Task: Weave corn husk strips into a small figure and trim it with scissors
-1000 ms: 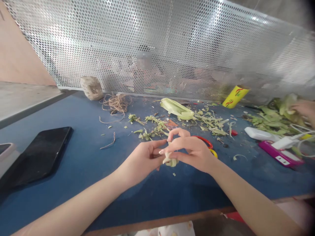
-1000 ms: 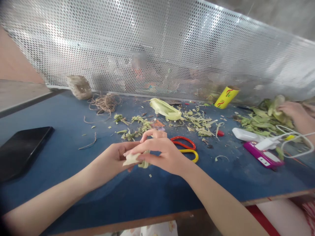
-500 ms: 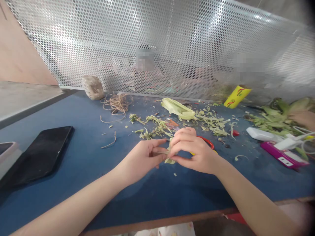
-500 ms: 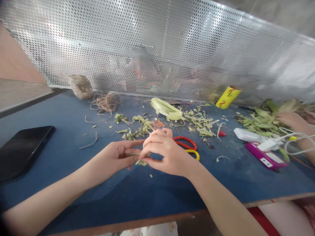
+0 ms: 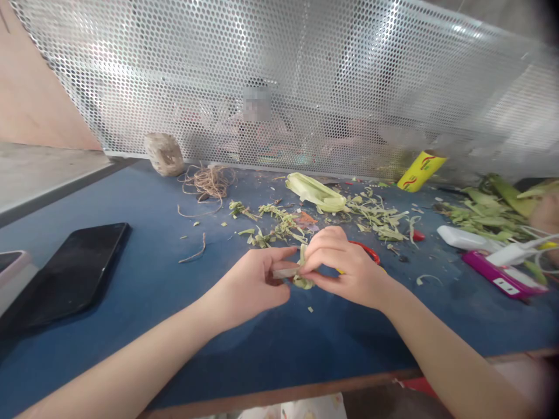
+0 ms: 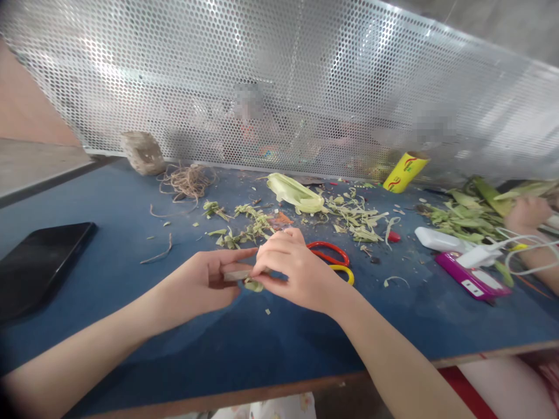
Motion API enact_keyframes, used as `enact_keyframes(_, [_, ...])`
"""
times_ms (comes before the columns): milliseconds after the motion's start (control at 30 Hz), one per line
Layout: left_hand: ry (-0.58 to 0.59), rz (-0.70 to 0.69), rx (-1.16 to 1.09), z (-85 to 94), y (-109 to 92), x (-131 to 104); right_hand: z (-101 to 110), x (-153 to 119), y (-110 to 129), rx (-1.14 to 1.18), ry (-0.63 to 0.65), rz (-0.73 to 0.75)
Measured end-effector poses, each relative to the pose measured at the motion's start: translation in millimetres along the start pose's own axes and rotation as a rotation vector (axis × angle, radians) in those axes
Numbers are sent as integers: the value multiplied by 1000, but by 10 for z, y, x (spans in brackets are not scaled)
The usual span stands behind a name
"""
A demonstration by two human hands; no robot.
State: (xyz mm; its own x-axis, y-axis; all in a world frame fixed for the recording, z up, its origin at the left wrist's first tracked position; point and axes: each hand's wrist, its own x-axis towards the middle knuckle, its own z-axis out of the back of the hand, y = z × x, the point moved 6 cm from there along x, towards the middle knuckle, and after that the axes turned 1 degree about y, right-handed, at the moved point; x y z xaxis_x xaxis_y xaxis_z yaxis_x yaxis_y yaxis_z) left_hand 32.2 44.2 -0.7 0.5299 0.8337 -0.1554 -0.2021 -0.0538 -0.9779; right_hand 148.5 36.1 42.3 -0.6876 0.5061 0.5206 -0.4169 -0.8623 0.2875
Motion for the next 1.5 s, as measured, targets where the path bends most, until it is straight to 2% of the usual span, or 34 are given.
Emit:
enact_keyframes(267, [37, 47, -133, -37, 22, 18, -22, -16, 45, 139, 57, 20])
enact_keyframes(633, [3, -46, 150, -7, -50, 9, -40, -29, 64, 83, 92, 39])
enact_keyframes(833, [52, -46, 135, -26, -19, 5, -43, -49, 88, 113, 183, 20])
enact_keyframes(1033, [-26, -45, 213, 4, -5, 5, -40, -49, 71, 89, 188, -43])
enact_keyframes(1167, [-49, -70, 295, -1, -49, 13, -114, -20, 162, -12, 220, 27])
enact_keyframes(1267, [-52, -104, 353, 5, -103, 13, -128, -13, 192, 12, 216, 45])
enact_keyframes(1367, [-37, -125, 354, 10, -123, 6, -56, -26, 96, 122, 116, -61])
enact_keyframes(1467, [-76, -106, 304, 51, -92, 2, 17, -87, -138, 254, -64, -351])
enact_keyframes(1500, [-91, -103, 282, 66, -83, 2, -7, -120, -216, 316, -89, -469])
